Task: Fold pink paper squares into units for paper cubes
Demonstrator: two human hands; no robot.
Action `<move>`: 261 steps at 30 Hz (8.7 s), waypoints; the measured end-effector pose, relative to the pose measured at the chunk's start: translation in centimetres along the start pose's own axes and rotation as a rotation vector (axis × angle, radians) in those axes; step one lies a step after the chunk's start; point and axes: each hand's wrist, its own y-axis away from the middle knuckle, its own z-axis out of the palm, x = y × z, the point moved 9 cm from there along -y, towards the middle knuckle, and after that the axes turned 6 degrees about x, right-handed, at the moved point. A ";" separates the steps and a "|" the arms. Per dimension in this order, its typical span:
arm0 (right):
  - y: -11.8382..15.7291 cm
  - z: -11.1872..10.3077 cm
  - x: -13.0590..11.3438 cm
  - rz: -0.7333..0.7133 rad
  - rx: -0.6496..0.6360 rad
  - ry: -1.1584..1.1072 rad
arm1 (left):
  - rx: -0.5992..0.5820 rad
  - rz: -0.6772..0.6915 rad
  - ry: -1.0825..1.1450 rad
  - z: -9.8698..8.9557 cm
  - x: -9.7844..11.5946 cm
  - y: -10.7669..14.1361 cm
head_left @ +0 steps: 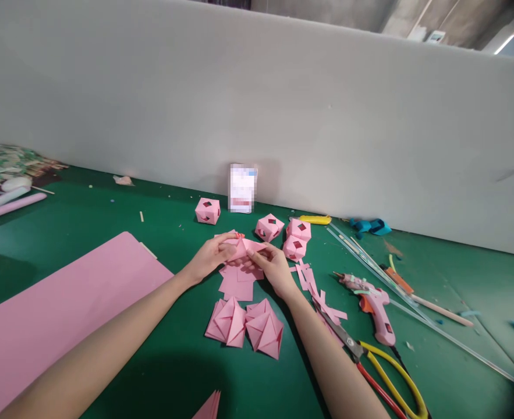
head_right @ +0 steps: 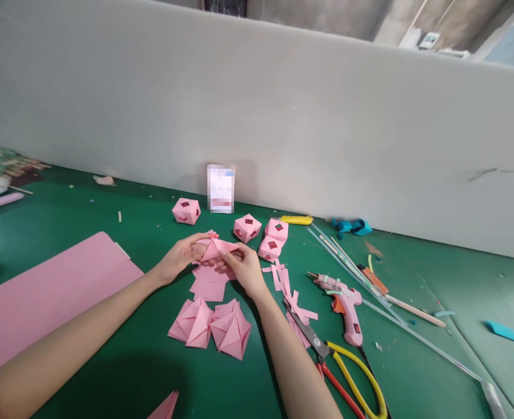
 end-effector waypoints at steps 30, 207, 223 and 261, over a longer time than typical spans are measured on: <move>1.1 0.2 -1.7 -0.298 0.119 0.601 | -0.001 0.043 -0.115 0.2 0.0 -0.1; 0.8 0.4 -1.3 -0.158 0.020 0.292 | 0.100 0.047 -0.009 -0.4 0.4 -0.3; 0.3 -0.4 -1.1 -0.128 0.036 0.181 | 0.262 0.020 0.005 -2.1 -0.3 -0.5; 0.9 0.4 -2.3 -0.263 -0.026 0.265 | 0.208 -0.032 0.094 -1.4 -0.8 -0.6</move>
